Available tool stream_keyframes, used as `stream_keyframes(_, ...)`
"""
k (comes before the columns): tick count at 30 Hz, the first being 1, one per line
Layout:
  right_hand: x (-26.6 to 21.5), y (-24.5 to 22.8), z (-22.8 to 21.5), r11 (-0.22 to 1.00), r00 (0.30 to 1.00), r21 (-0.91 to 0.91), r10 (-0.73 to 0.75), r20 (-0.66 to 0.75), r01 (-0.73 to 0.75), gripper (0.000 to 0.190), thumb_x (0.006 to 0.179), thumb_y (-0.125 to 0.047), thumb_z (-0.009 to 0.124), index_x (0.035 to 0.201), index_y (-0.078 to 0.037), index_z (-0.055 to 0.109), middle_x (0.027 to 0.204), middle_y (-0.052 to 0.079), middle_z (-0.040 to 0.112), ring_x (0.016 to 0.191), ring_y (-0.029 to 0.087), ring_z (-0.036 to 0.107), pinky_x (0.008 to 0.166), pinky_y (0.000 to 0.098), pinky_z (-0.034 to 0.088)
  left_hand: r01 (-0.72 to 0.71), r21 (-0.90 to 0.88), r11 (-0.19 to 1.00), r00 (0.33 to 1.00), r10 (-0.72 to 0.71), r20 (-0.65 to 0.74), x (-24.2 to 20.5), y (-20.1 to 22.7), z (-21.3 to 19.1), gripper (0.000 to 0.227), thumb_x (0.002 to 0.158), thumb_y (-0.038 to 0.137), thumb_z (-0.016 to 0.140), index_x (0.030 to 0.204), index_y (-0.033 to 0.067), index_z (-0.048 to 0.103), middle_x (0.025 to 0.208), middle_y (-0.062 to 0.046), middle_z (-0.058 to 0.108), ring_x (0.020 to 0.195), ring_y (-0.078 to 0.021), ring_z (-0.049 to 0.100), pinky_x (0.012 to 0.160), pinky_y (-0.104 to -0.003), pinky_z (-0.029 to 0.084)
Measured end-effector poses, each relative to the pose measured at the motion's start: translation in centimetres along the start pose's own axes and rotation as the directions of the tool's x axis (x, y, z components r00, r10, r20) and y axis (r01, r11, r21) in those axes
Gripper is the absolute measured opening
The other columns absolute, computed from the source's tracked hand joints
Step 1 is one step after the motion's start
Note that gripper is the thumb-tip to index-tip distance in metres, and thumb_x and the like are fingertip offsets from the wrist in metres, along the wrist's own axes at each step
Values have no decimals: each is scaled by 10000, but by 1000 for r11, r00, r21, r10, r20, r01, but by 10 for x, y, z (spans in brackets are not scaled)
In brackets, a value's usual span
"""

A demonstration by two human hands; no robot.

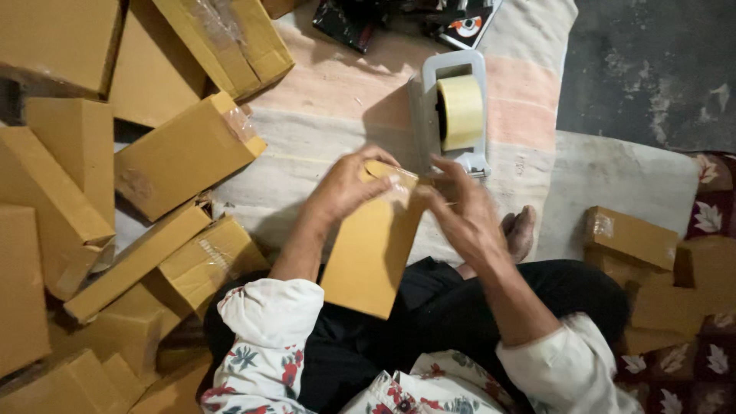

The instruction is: The person sits on the floor and repeatedly unpacks smart watches from their retail boxes, places them into small brown cardboard shipping boxes, and seals the boxes with packing tape. The person handles the watches, charging cables, and boxes by hand.

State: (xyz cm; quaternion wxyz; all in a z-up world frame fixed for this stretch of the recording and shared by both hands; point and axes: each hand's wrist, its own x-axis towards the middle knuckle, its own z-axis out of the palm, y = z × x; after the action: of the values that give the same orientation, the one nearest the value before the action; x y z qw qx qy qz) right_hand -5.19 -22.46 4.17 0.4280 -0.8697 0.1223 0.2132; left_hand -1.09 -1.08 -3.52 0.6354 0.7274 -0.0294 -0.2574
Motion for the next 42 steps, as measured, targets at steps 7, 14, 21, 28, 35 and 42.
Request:
stream_keyframes(7,34,50,-28,938,872,-280,-306,-382,206,371,1005,-304,751,1120,48,730,1085,266,623,949,335,633,767,446,532,-83,259,962,992,55,116,7,1,48,618,850,320,776,1387,164,512,1248,-180,686,1109,-344,681,936,-436,529)
stream_keyframes(14,78,77,-16,906,981,422,109,-159,-32,312,923,-284,750,883,25,736,799,83,717,712,172,635,683,310,510,-266,249,931,964,254,79,7,4,42,828,878,302,788,1566,172,348,1481,-226,544,1295,-395,564,1027,-460,476)
stream_keyframes(21,81,77,-20,824,979,563,161,-125,-64,262,893,-210,804,813,15,695,785,84,707,670,144,624,664,294,505,31,386,922,990,-81,113,17,14,49,803,824,311,769,1528,196,401,1152,-178,740,1117,-328,696,963,-436,525)
stream_keyframes(28,42,32,-39,936,944,336,17,-329,100,269,841,-198,786,1026,-58,649,819,102,746,760,160,705,717,289,577,66,424,903,993,-101,61,25,7,55,677,785,352,801,1388,169,552,1162,-179,721,1084,-342,691,934,-433,525)
stream_keyframes(35,13,48,-30,868,961,474,239,-136,-149,252,935,-256,753,913,-5,733,837,100,751,744,185,691,628,307,542,-27,434,901,999,16,30,22,1,50,650,805,258,758,1405,110,557,1130,-234,719,1064,-389,687,945,-446,530)
stream_keyframes(42,8,103,-2,747,944,648,302,-130,-149,268,963,-259,710,837,-25,676,786,97,735,639,162,703,525,272,551,132,407,904,987,-157,28,20,9,53,655,808,270,723,1430,183,540,1024,-192,757,985,-345,726,904,-444,552)
